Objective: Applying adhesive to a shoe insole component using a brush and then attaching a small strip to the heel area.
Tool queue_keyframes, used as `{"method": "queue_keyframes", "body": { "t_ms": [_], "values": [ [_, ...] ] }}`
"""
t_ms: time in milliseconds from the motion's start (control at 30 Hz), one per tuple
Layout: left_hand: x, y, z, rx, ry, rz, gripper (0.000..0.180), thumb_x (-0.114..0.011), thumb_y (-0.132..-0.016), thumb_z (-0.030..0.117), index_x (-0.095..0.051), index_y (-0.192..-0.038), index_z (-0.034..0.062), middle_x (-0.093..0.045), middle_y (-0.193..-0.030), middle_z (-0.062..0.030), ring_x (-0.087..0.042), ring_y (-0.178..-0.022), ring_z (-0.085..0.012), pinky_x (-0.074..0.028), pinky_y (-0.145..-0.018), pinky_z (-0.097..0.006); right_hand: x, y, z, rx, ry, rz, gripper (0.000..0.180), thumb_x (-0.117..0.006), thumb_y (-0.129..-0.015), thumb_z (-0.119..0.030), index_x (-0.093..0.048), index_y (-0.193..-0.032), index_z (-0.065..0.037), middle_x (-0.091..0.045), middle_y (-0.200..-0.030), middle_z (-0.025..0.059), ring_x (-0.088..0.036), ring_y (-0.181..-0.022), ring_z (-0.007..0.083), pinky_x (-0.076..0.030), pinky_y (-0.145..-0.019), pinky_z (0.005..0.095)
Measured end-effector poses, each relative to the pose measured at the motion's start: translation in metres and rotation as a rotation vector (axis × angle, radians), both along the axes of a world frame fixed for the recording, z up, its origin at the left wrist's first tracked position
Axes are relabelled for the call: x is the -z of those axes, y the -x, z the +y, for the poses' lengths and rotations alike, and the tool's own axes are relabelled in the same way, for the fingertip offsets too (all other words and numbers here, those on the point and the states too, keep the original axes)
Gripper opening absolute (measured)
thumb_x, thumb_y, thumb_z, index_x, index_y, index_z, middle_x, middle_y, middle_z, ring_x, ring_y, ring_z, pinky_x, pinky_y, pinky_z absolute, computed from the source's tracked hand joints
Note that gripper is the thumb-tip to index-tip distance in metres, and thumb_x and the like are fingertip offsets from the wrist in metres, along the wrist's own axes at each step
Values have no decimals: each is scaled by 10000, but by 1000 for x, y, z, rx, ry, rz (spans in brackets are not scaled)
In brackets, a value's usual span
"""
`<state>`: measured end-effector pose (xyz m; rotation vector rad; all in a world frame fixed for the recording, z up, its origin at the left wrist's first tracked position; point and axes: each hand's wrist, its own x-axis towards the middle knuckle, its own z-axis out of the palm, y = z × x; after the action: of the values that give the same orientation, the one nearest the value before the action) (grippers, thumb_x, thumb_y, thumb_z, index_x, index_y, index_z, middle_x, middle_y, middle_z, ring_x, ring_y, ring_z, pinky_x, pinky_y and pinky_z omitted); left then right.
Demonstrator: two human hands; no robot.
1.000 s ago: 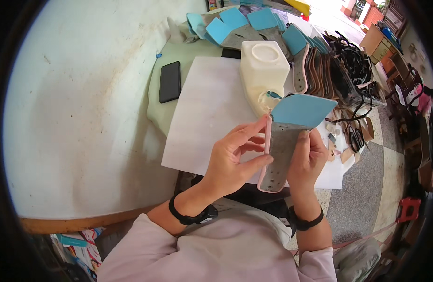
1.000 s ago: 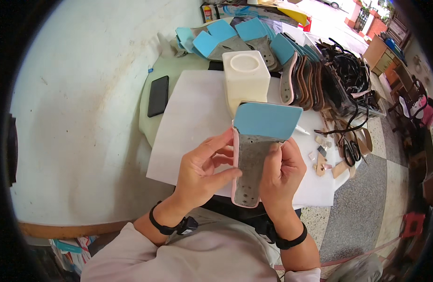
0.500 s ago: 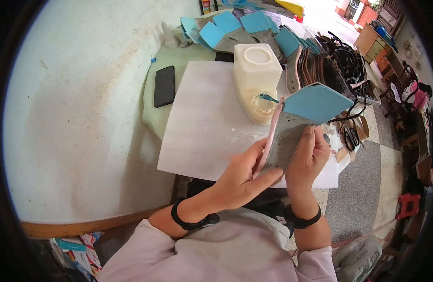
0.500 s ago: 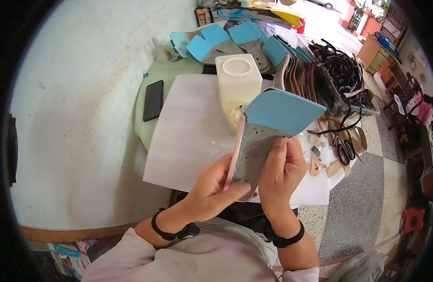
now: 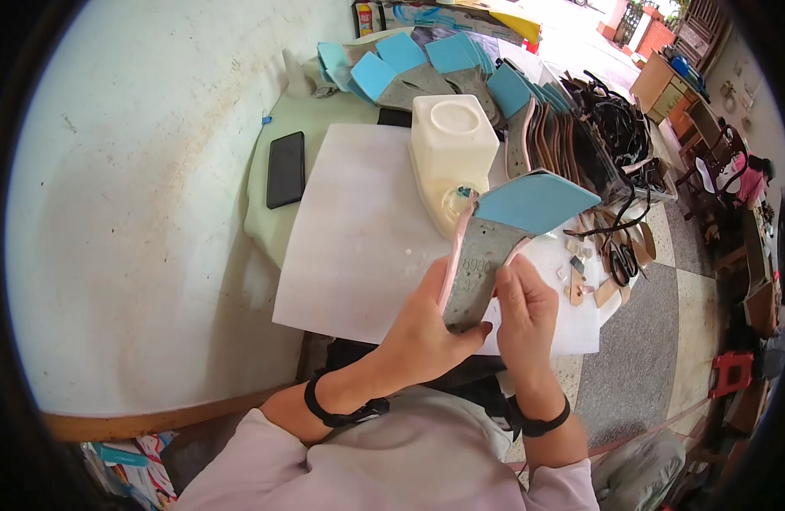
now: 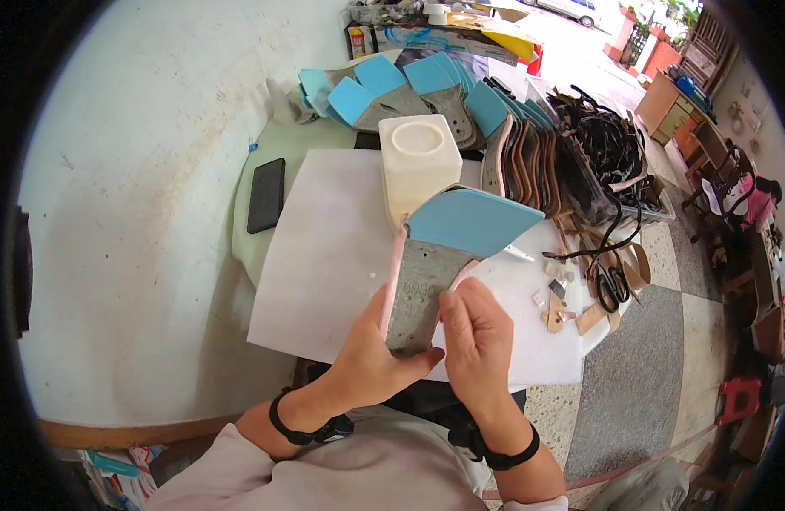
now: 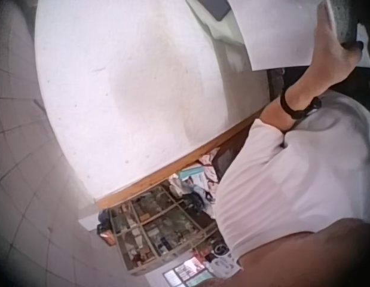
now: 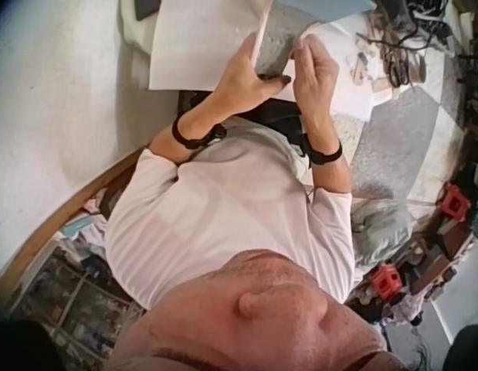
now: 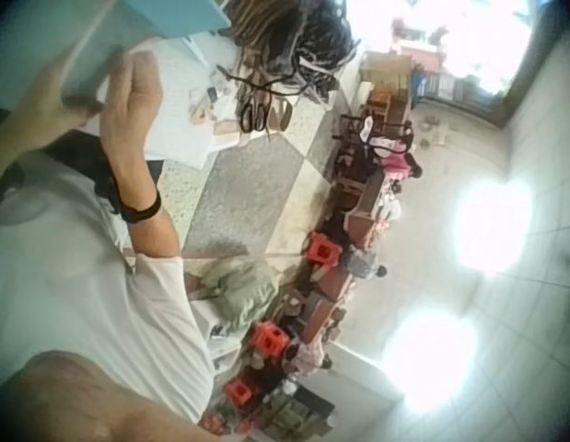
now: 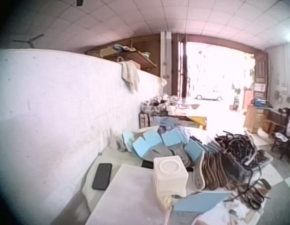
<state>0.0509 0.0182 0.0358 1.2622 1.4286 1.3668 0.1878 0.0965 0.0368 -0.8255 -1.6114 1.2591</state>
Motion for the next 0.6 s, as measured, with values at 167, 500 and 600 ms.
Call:
{"method": "queue_keyframes", "body": {
  "t_ms": [167,500,600],
  "values": [
    [3,4,1,-56,-80,20,782,-805,-791,-19,-460,-1493,-1,-656,-1213,-118,-696,-1067,-211,-594,-879,-365,-7,-1,-9,-83,-47,-112,282,-635,-1065,-105,-620,-831,52,-506,-791,52,-468,-734,148,-380,-658,307],
    [-12,4,-8,48,98,-199,722,-763,-797,-23,-458,-1451,-28,-658,-982,-83,-715,-710,-145,-597,-601,-308,-10,11,16,50,-1,114,346,-563,-1120,-134,-600,-853,83,-553,-840,32,-472,-766,100,-393,-671,288],
    [-10,6,-8,41,121,-181,728,-765,-793,-19,-458,-1453,-27,-660,-990,-83,-713,-708,-147,-592,-600,-306,0,10,20,52,28,98,343,-546,-1129,-133,-610,-864,74,-564,-838,26,-472,-773,89,-403,-676,270]
  ]
}}
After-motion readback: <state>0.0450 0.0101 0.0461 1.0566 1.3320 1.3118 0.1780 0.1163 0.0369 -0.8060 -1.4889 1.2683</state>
